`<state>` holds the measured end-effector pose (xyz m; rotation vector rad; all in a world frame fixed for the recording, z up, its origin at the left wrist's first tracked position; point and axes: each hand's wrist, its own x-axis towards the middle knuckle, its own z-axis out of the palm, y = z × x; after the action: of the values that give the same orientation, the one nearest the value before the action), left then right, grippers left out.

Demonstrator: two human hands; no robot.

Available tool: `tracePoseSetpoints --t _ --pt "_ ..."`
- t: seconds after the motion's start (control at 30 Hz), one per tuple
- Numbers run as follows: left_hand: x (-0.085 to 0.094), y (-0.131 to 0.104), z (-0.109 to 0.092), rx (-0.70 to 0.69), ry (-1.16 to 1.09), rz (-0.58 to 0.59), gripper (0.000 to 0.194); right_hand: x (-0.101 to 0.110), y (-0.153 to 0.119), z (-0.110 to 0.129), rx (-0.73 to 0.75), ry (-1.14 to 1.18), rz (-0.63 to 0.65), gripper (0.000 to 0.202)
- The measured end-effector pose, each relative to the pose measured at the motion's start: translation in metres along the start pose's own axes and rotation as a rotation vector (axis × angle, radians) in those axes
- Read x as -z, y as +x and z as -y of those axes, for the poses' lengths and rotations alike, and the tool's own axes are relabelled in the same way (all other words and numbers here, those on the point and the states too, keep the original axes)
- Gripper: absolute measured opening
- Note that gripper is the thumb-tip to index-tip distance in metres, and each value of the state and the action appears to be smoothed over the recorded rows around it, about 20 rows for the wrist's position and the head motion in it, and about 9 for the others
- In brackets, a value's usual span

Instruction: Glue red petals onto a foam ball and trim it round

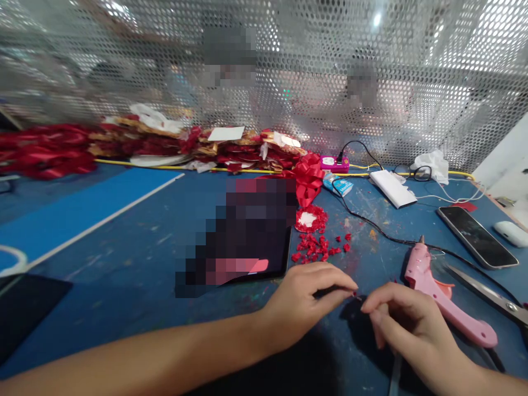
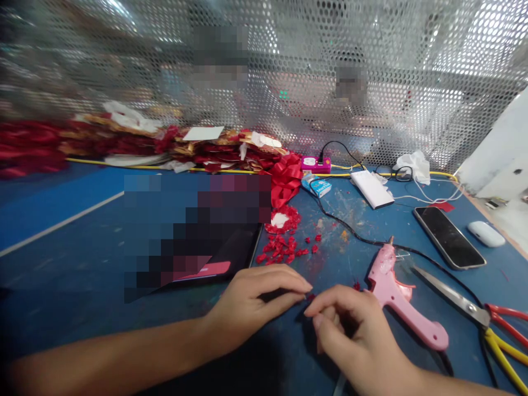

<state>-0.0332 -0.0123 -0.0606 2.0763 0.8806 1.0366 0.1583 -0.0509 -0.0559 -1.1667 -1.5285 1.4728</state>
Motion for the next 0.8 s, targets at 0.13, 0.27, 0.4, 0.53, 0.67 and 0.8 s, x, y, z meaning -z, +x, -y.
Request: tracePoseSetpoints --t 0.13,0.27,0.4,0.53,0.67,0.8 --pt "0.0015 0.0026 -0.0038 0.124 -0.006 -0.007 0.007 -0.0004 -0.0001 -0.0004 0.001 -0.055 -0.037 0.018" --pt "0.0014 0.0051 -0.0055 0.219 -0.028 0.033 0.013 -0.0017 0.0027 -0.0003 0.0 -0.185 0.028 0.021" --pt "0.0003 0.0048 -0.0069 0.285 -0.066 0.071 0.018 -0.0028 0.0043 -0.0019 0.016 -0.268 0.045 0.02" --pt "-0.0006 0.0031 -0.0068 0.253 -0.067 0.113 0.018 -0.003 0.0044 -0.004 0.052 -0.337 0.019 0.02" --pt "-0.0014 0.002 -0.0054 0.179 -0.045 0.138 0.017 -0.0024 0.0036 -0.0037 0.116 -0.405 0.022 0.022" --pt "-0.002 0.0009 -0.0045 0.137 -0.014 0.161 0.016 -0.0015 0.002 -0.0027 0.24 -0.488 0.019 0.022"
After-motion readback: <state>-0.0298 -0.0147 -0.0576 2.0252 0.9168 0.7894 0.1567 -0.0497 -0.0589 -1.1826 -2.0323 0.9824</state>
